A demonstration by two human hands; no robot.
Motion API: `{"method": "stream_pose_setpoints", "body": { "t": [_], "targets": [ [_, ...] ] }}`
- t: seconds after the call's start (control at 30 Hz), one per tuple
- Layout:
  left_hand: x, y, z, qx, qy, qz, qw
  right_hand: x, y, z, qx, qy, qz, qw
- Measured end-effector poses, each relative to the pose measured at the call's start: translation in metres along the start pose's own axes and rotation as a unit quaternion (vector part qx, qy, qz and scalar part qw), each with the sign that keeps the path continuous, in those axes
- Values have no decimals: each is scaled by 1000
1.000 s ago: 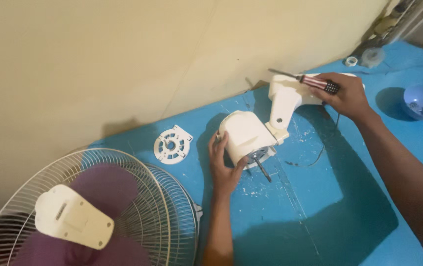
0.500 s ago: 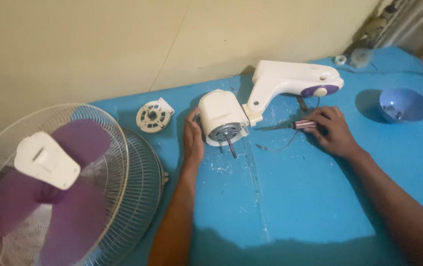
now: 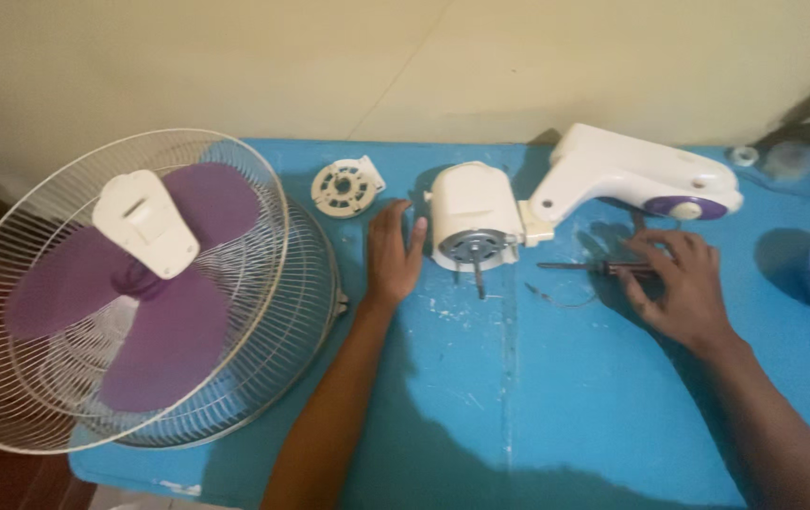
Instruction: The person assembles the internal components of an electric fan on a blue table. They attach the motor housing to the fan stand using a screw and screwdriver, then fit the fan blade hub onto the motor shaft and secure it with a nut.
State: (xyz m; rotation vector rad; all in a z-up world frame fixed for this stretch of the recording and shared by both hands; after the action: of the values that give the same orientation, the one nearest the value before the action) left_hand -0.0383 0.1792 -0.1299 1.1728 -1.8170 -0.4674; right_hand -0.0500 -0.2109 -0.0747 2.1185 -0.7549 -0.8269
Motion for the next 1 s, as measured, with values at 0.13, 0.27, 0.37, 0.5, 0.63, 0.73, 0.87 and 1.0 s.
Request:
{"method": "stream_pose_setpoints", "body": {
  "t": [0.13,0.27,0.37,0.5,0.63,0.73,0.87,1.0],
  "targets": [
    [-9,8,6,125,26,-23,991,-50,-4,-57,9,94,-32,995],
    [-16,11,7,170,117,-25,978,-113,-37,-140,-74,166,-138,974],
    [-19,15,3,174,159,9,972,-159,-93,-205,-206,193,-157,946],
    [-14,20,8,197,159,33,967,-195,-188,-265,-349,158,-112,917],
    [-12,25,7,224,165,40,960,-202,-265,-298,-418,211,-61,881],
    [-10,26,6,225,167,51,959,-187,-291,-302,-455,205,-97,861],
    [-9,24,6,221,180,58,957,-177,-286,-298,-436,197,-33,878],
    [-15,20,7,258,184,62,946,-181,-238,-290,-400,153,-61,901]
  ]
}}
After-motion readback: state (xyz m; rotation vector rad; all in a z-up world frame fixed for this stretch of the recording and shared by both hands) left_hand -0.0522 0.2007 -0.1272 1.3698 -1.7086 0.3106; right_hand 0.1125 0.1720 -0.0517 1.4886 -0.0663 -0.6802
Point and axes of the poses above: each hand's wrist, its own z-axis away from the middle knuckle, its own y-axis out of the back of the hand, x = y × z, the point moved 4 cm from there along -z, towards the middle knuckle, and after that the axes turned 8 degrees about -z, right-handed, at the moved point
